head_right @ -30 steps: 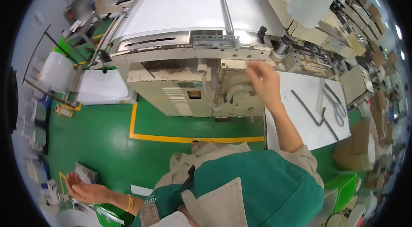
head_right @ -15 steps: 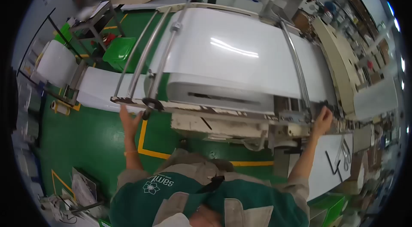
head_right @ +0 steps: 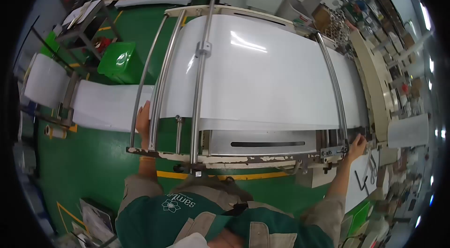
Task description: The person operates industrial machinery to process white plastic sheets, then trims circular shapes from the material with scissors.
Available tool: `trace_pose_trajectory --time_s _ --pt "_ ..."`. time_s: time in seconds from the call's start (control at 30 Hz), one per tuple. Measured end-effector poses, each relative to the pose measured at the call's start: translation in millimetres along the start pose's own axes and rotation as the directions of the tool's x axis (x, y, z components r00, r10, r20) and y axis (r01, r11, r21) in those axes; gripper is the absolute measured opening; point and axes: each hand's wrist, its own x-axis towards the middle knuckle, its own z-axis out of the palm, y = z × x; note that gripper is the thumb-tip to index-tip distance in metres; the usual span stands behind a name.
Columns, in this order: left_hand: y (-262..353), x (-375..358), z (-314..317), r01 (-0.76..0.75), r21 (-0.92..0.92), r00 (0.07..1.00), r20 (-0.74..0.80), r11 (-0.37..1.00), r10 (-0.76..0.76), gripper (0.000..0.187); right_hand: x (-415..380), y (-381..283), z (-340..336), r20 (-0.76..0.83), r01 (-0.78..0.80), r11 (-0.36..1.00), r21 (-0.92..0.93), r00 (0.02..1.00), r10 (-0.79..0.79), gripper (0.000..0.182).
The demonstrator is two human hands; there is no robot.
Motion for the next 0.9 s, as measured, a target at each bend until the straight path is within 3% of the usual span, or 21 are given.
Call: trace_pose_trajectory --time_s 0.03,0.1,0.13,0.17,0.2,0.23,0.3,0.33,0.37,0.4,0.43,0.47,0.53,0.57,0.6,0.63,0.7,0.77,0.8,0.87,0.9 --pt "-21.0 -10.9 7.8 -0.089 0.087 0.994 0.063 0.992 0.084 0.041 7.6 15.6 4.6 0.019 0.034 0.999 0.003 0.999 -0.034 0.033" --pt "-0.5 -5.1 5.5 -0.063 -0.005 0.996 0.07 0.998 0.063 0.034 2.1 12.6 4.3 -0.046 0.069 0.996 0.064 0.997 -0.066 0.033" --pt "9.4 -9.1 8.6 0.084 -0.109 0.995 0.071 0.99 -0.077 0.03 3.8 5.8 4.0 -0.042 0.167 0.978 0.122 0.986 -0.163 0.032" --pt "-27.6 -43.8 26.8 0.319 -0.103 0.937 0.182 0.942 -0.298 0.03 -0.2 2.7 1.9 -0.07 0.119 0.992 0.034 0.991 -0.116 0.03" --pt "-17.4 -51.0 25.9 0.468 -0.313 0.882 0.227 0.826 -0.414 0.023 -3.1 -1.0 -0.4 -0.073 0.062 0.996 0.065 0.996 -0.057 0.028" --pt "-17.5 -60.7 30.4 0.476 -0.313 0.877 0.24 0.822 -0.416 0.023 -2.5 -3.8 -3.3 -0.029 0.116 0.99 0.082 0.993 -0.114 0.027" --pt "-21.0 -86.5 35.5 0.449 -0.212 0.884 0.244 0.868 -0.398 0.022 -15.4 -19.6 -2.9 -0.19 0.056 0.989 0.135 0.981 -0.03 0.024" --pt "-21.3 -99.7 40.0 0.445 -0.172 0.881 0.26 0.879 -0.395 0.022 -20.0 -15.2 -2.5 -0.222 0.146 0.967 0.21 0.97 -0.098 0.027" --pt "-19.6 -114.6 42.2 0.443 -0.135 0.874 0.287 0.886 -0.393 0.022 -36.2 -34.9 -18.4 -0.195 0.107 0.975 0.193 0.978 -0.068 0.028" --pt "-16.1 -132.2 44.2 0.442 -0.091 0.863 0.316 0.892 -0.395 0.022 -54.1 -45.1 -34.1 -0.125 0.052 0.932 0.358 0.992 -0.008 0.028" --pt "-11.8 -150.5 47.4 0.438 -0.057 0.849 0.355 0.897 -0.391 0.021 -76.9 -50.4 -57.7 -0.09 0.124 0.883 0.453 0.992 -0.093 0.028" --pt "-5.9 -172.2 49.6 0.427 -0.016 0.831 0.401 0.904 -0.385 0.021 -103.2 -48.2 -88.1 0.095 0.097 0.919 0.383 0.985 -0.144 0.028" --pt "9.6 -218.4 51.3 0.408 0.082 0.76 0.521 0.909 -0.388 0.021 -153.9 -22.8 -145.2 0.388 0.225 0.911 0.345 0.85 -0.357 0.02" --pt "20.7 -244.2 52.6 0.382 0.133 0.706 0.596 0.914 -0.382 0.021 -183.7 5.3 -169.7 0.382 0.479 0.818 0.318 0.725 -0.573 0.016" --pt "31.8 -270.9 54.0 0.342 0.191 0.632 0.678 0.92 -0.375 0.02 -215.8 31.3 -192.8 0.473 0.448 0.835 0.318 0.689 -0.55 0.014" --pt "41.8 -296.8 52.6 0.284 0.25 0.537 0.758 0.926 -0.369 0.02 -248.5 57.4 -218.3 0.548 0.303 0.881 0.362 0.695 -0.465 0.014" --pt "69.6 -346.6 55.6 0.11 0.304 0.319 0.891 0.946 -0.323 0.02 -327.2 127.6 -259.4 0.756 -0.132 0.951 0.281 0.64 -0.135 0.019" --pt "91.0 -383.7 49.5 -0.082 0.262 0.099 0.962 0.962 -0.253 0.02 -412.5 198.6 -302.2 0.94 -0.134 0.989 -0.068 0.324 0.108 0.023" --pt "109.5 -400.5 49.2 -0.154 0.224 -0.006 0.974 0.962 -0.228 0.019 -429.4 209.4 -330.6 0.947 -0.175 0.932 -0.317 0.004 0.322 0.022" --pt "147.9 -424.1 53.9 -0.248 0.122 -0.141 0.977 0.961 -0.161 0.019 -481.7 249.4 -377.8 0.965 -0.368 0.893 -0.259 -0.067 0.252 0.022" --pt "166.2 -434.4 63.8 -0.284 0.043 -0.18 0.979 0.958 -0.097 0.019 -503.1 260.6 -401.1 0.951 -0.522 0.817 -0.245 0.037 0.308 0.024"
